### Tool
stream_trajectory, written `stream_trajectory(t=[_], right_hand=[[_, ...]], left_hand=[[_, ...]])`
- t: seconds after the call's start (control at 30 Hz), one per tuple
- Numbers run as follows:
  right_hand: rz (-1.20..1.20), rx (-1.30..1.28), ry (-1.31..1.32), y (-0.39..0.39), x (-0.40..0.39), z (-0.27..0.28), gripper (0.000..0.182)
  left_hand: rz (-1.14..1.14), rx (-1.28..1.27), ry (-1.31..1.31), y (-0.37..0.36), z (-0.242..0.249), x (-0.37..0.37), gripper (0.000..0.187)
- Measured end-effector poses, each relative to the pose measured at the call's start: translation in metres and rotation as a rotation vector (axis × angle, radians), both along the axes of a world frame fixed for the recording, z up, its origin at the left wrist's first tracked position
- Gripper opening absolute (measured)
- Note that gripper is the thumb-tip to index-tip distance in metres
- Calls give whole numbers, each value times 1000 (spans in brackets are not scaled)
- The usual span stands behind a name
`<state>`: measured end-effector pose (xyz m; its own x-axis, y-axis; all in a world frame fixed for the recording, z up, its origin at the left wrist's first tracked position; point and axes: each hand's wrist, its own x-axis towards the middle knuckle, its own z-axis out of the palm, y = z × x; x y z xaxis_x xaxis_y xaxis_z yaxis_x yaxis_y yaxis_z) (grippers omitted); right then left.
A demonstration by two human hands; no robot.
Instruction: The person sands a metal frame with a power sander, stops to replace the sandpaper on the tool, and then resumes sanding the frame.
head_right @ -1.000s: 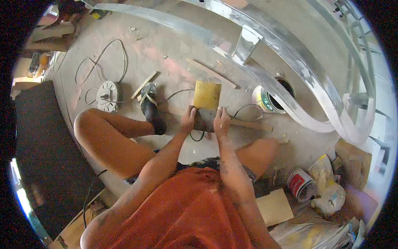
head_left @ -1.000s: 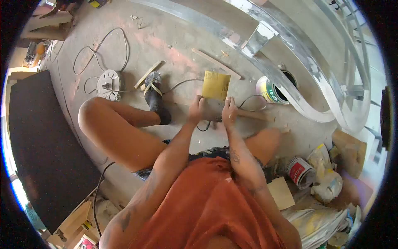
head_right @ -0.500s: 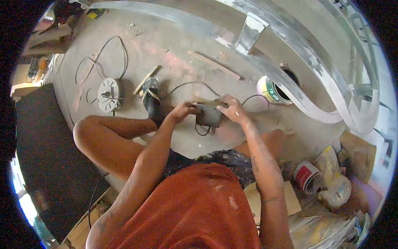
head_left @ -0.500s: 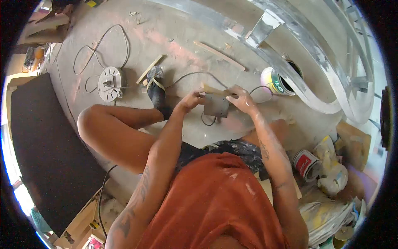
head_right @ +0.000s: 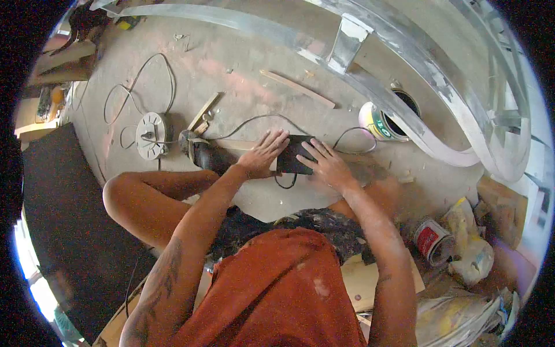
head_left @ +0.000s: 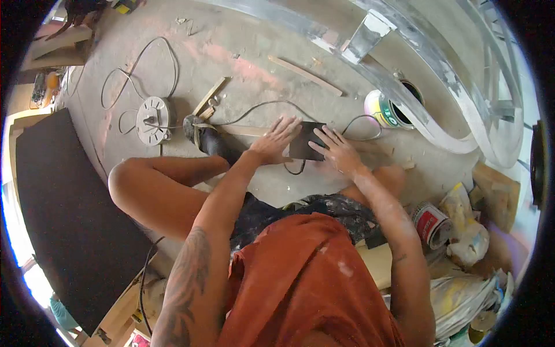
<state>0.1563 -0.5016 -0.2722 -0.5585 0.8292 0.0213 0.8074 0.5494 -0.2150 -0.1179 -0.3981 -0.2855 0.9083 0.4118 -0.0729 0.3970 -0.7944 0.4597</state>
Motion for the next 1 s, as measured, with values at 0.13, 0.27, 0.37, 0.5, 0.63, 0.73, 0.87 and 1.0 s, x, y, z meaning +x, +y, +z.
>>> stream_trajectory(t=[0.13,0.27,0.37,0.5,0.63,0.73,0.87,1.0], right_hand=[[-85,-104,231,8,5,-8,72],[-155,-113,150,43,13,-15,67],[-209,-146,280,64,17,-16,60],[-295,-450,448,78,30,-24,48],[-383,-666,363,71,22,-26,40],[-384,-635,662,70,22,-42,37],[-309,-579,736,72,18,-44,36],[-335,-544,647,65,16,-42,38]], left_hand=[[-7,-1,-51,21,-25,13,97],[11,-46,-86,53,-38,22,79],[11,-211,-102,77,-40,28,74],[-77,-392,71,94,-29,40,61],[-73,-529,10,87,-59,36,50],[1,-627,-5,85,-58,33,46],[100,-694,-146,75,-66,24,44],[109,-681,-309,64,-61,19,43]])
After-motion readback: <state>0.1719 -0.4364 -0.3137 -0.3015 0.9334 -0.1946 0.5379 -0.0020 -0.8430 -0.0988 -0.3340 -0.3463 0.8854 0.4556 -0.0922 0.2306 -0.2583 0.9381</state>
